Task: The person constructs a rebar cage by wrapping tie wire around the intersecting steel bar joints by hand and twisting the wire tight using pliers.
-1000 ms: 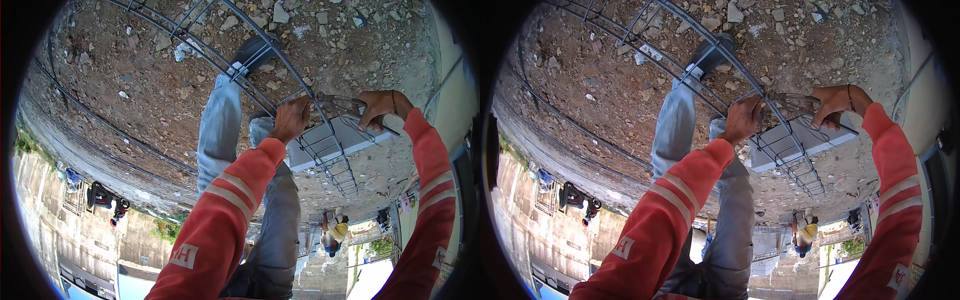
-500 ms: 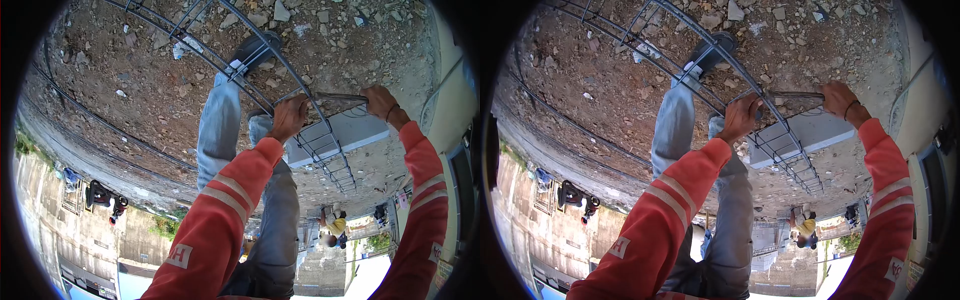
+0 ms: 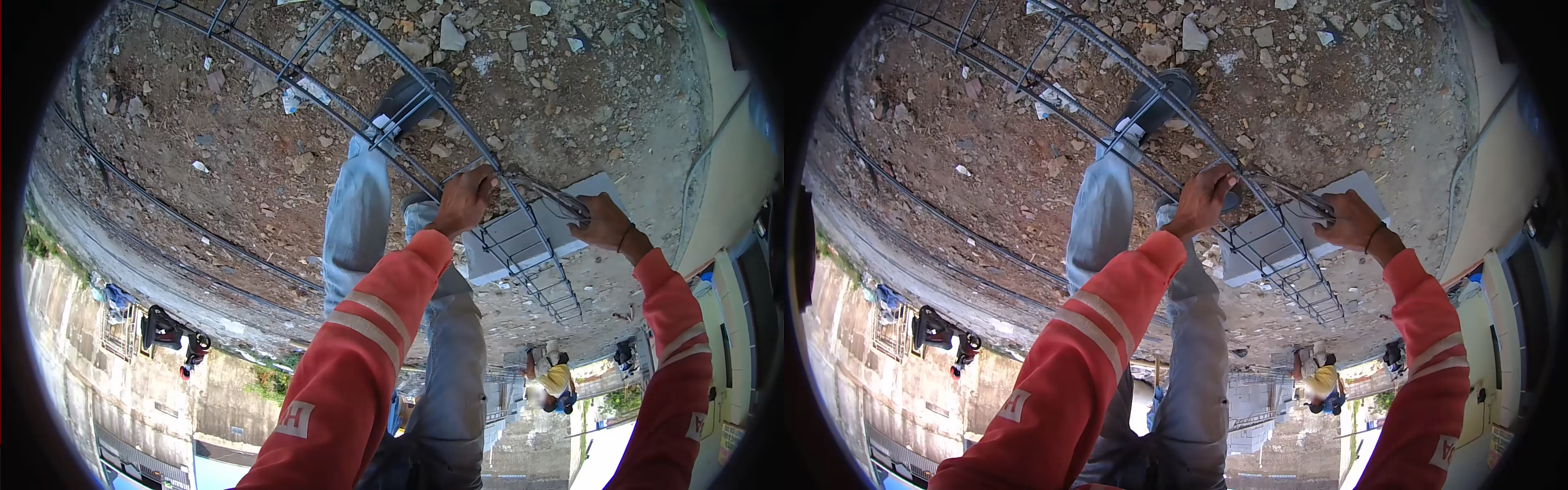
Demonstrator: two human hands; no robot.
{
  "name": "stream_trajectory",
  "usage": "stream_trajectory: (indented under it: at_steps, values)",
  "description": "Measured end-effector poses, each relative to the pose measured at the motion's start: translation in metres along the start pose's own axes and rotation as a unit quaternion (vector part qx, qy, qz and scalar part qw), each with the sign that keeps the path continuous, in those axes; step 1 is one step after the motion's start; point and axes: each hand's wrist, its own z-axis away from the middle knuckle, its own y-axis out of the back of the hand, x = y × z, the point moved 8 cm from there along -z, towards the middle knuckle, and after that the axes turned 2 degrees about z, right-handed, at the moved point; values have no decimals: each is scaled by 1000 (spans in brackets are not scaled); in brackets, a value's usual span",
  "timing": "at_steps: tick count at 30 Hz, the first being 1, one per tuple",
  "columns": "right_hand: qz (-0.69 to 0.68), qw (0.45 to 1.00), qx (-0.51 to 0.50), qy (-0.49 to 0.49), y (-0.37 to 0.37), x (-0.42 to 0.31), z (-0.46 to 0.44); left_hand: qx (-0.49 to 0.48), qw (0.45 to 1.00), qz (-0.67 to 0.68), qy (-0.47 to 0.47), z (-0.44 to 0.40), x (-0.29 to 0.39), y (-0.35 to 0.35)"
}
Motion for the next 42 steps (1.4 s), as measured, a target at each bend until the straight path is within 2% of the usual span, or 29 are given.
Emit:
stream_trajectory:
  at_steps: [2, 3, 4, 5, 6, 8, 9, 11, 12, 13, 14, 15, 16, 17, 19, 21, 22, 24, 31, 32, 33, 34, 35, 37, 38, 39, 40, 41, 42]
  values:
    - [142, 972, 106, 156, 37, -36, 13, 9, 1000, -6, 1, 1, -3, -2]
    - [142, 972, 101, 157, 50, -45, 12, -8, 1000, -23, 13, 0, -5, -6]
    - [-47, 994, -99, -18, 36, -30, 4, -29, 998, -42, 23, 0, -7, -10]
    - [-231, 911, -285, -190, 12, -21, 16, -30, 998, -42, 21, 0, -6, -10]
    - [-230, 912, -283, -190, 18, -17, 8, -5, 999, -48, -1, 1, -1, -7]
    - [-411, 778, -359, -309, 10, -13, 16, 20, 998, -52, -23, 6, 5, -5]
    - [-412, 780, -357, -309, 12, -15, 16, 24, 997, -72, -24, 7, 6, -5]
    - [-296, 845, -346, -279, 16, -18, 9, 32, 995, -92, -23, 6, 5, -3]
    - [-295, 845, -348, -280, 9, -20, 15, 41, 993, -107, -25, 7, 5, -4]
    - [-50, 956, -209, -198, 23, -16, 7, 48, 991, -120, -26, 8, 6, -5]
    - [200, 974, -49, -95, 45, -31, 6, 48, 992, -118, -23, 9, 6, -6]
    - [200, 974, -51, -97, 42, -35, 11, 46, 992, -116, -23, 8, 6, -7]
    - [314, 945, 79, -39, 59, -57, 14, 44, 992, -114, -25, 7, 8, -8]
    - [416, 885, 208, 22, 71, -81, 22, 42, 992, -114, -26, 8, 10, -8]
    - [440, 873, 209, 12, 70, -82, 20, 39, 992, -115, -14, 8, 9, -6]
    - [373, 921, 71, -90, 48, -46, 16, 40, 992, -120, -22, 9, 9, -4]
    - [374, 920, 72, -91, 44, -34, 13, 42, 991, -123, -31, 9, 9, -4]
    - [317, 938, -3, -136, 29, -6, 5, 39, 992, -115, -30, 8, 7, -7]
    - [207, 973, -38, -97, 30, 4, -6, 22, 997, -77, -3, 4, 2, -3]
    - [-114, 919, -261, -272, 10, 21, 5, 17, 997, -76, -3, 6, 2, -2]
    - [-414, 695, -433, -397, -7, 0, 32, 8, 999, -54, 1, 7, 0, -4]
    - [-446, 673, -443, -391, -13, 1, 34, -3, 999, -35, -3, 3, 0, -5]
    - [-449, 673, -439, -391, -15, -2, 39, -7, 999, -35, -6, 3, -1, -5]
    - [-364, 769, -387, -356, -3, -20, 33, 11, 999, -36, -7, 2, -2, -2]
    - [-324, 796, -383, -338, 4, -26, 31, 12, 999, -34, -8, 3, 0, -4]
    - [-323, 797, -382, -339, 2, -31, 35, 16, 999, -50, 5, 3, 0, -3]
    - [-58, 941, -234, -239, 25, -25, 18, 20, 997, -66, 20, 4, 0, -2]
    - [213, 969, -57, -111, 54, -45, 8, 19, 997, -66, 19, 4, 2, -2]
    - [313, 942, -7, -119, 73, -70, 9, 22, 997, -71, 20, 5, 4, -2]
